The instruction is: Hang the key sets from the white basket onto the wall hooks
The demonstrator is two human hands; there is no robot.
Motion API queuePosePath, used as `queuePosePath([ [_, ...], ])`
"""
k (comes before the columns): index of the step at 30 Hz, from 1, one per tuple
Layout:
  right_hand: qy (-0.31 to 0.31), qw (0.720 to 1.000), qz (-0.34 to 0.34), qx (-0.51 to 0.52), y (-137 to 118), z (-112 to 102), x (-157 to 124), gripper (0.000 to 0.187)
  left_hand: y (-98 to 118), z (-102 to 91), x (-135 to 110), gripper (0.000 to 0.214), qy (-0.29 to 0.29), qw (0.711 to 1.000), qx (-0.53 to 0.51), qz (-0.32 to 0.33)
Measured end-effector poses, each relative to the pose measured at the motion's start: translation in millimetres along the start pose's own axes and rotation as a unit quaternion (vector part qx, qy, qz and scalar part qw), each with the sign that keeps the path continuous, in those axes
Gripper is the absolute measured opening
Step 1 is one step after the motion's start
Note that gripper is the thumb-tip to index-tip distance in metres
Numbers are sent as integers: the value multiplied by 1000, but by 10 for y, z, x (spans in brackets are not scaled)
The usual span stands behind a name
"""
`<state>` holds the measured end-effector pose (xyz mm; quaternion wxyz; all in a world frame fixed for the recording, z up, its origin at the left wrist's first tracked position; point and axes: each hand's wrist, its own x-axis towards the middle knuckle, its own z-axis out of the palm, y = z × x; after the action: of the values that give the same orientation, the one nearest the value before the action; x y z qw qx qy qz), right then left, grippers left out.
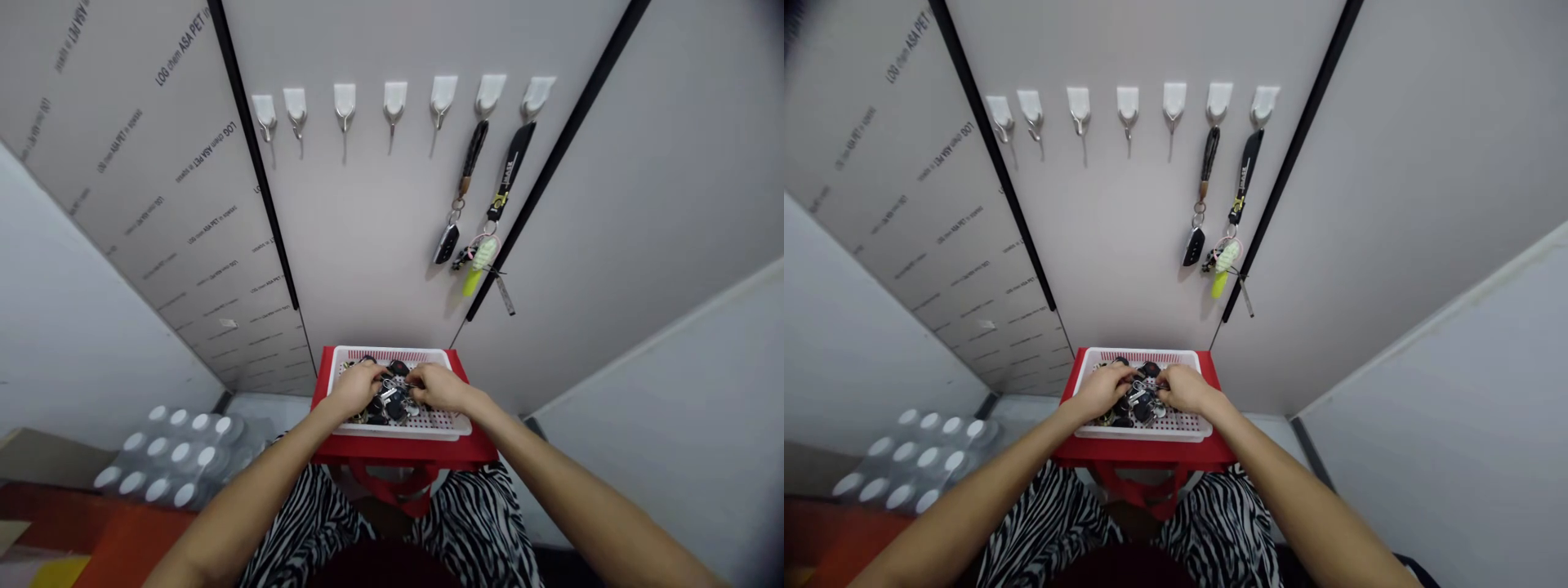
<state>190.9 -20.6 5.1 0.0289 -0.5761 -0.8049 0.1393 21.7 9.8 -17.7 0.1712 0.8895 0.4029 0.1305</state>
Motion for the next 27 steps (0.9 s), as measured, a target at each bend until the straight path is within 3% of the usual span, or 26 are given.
queuePosePath([
  [4,-1,1000,-22,23,-17,20,-17,27,-8,18,-7,26,-9,1000,0,11],
  [12,76,995,63,11,52,-134,28,28,-9,21,2,19,-23,1000,-6,14],
  [17,42,999,16,9,98,-208,-48,28,11,0,9,24,-34,999,-4,26],
  [20,4,999,-9,-46,34,-130,-92,27,31,-15,19,24,-54,998,6,24],
  [23,15,997,10,-79,-32,-33,-95,25,54,-29,33,23,-71,997,13,0],
  [27,39,998,34,26,-16,-39,-72,18,92,-41,45,22,-100,994,18,-34],
])
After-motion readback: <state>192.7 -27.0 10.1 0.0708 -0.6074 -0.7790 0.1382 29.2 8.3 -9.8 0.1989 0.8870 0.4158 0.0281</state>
